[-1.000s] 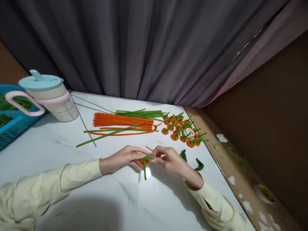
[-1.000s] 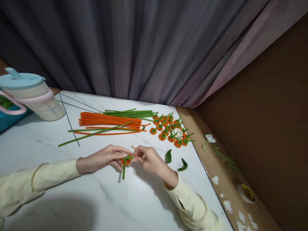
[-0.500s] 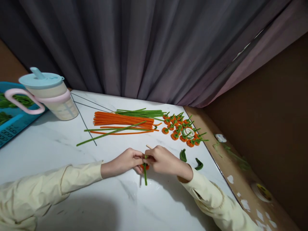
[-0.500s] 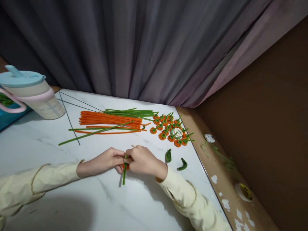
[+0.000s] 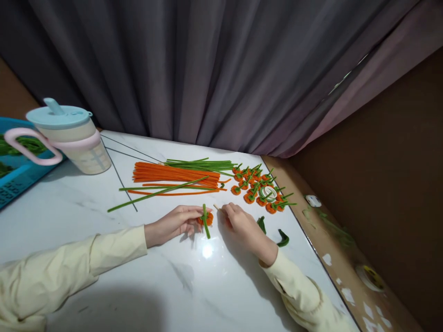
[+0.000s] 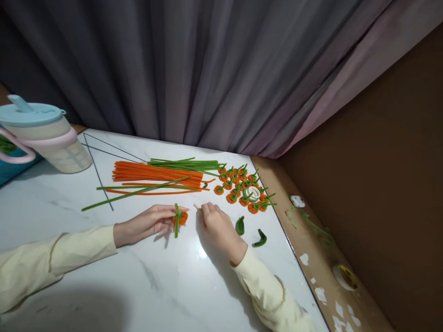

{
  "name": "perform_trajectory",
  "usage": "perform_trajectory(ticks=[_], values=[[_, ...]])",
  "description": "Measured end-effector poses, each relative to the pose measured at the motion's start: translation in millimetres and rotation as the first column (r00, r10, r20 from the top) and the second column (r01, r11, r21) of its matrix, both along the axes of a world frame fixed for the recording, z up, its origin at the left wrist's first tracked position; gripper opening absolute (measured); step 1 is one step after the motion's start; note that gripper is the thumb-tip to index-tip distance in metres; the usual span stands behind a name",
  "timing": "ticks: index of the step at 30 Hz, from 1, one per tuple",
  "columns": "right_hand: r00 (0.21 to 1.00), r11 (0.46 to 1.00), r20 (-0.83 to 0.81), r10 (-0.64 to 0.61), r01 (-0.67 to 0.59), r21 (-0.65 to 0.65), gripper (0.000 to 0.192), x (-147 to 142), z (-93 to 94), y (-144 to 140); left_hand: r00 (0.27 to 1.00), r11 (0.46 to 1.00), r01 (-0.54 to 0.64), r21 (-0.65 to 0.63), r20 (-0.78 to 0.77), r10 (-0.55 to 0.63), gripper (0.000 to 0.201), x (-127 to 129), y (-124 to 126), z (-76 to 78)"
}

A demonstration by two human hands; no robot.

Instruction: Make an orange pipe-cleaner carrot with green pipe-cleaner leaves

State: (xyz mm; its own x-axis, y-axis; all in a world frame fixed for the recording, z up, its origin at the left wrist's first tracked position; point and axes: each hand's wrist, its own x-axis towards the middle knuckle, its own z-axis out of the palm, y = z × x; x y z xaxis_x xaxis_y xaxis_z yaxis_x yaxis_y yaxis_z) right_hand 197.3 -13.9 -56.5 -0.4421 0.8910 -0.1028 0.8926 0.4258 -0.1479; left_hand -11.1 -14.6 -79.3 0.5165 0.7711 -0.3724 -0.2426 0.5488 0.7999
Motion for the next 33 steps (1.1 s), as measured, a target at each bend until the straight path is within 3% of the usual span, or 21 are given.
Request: perform_trajectory(ticks=[3,6,11,14,16,20,24,29,33], values=[[0.996,1.000,0.080,-0.027,0.028,-0.011,0.017,-5,-0.5,-6,0.999,0.999,-0.044,0.005,0.021,0.044,0.016,0,1,-0.7],[0.997,0.996,0.058,-0.047,0.051,-0.079,0.017,-2,1.1,-10,0.995,0.996,-0.087,0.010,0.050,0.086,0.010,-1,3,-1.7],[0.960,0.967,-0.274,-0.055,-0.017,-0.255,0.018,7,3.4,-18,0.982,0.986,-0.161,0.040,0.108,0.156,0.010,-3,8,-5.1],[0.893,0.911,-0.442,-0.086,-0.109,-0.397,0.019,6,11.6,-22,0.973,0.977,-0.209,0.050,0.114,0.202,0.024,-4,9,-4.6],[0.821,0.859,-0.540,-0.184,-0.133,-0.494,0.024,1,17.6,-24,0.971,0.972,-0.223,0.072,0.099,0.216,0.033,-4,8,-3.2],[0.554,0.703,-0.627,-0.548,-0.102,-0.704,0.048,-14,23.0,-28,0.973,0.964,-0.229,0.134,0.044,0.225,0.037,-3,5,-1.5],[0.359,0.613,-0.626,-0.692,-0.166,-0.772,0.059,-25,21.6,-26,0.970,0.952,-0.227,0.204,-0.037,0.240,0.040,-1,1,-2.7],[0.312,0.549,-0.608,-0.730,-0.263,-0.793,0.044,-28,14.8,-22,0.961,0.916,-0.187,0.356,-0.127,0.245,0.041,1,-5,-4.9],[0.313,0.542,-0.612,-0.726,-0.287,-0.790,0.040,-30,13.0,-22,0.963,0.894,-0.102,0.436,-0.182,0.199,0.043,1,-8,-5.7]])
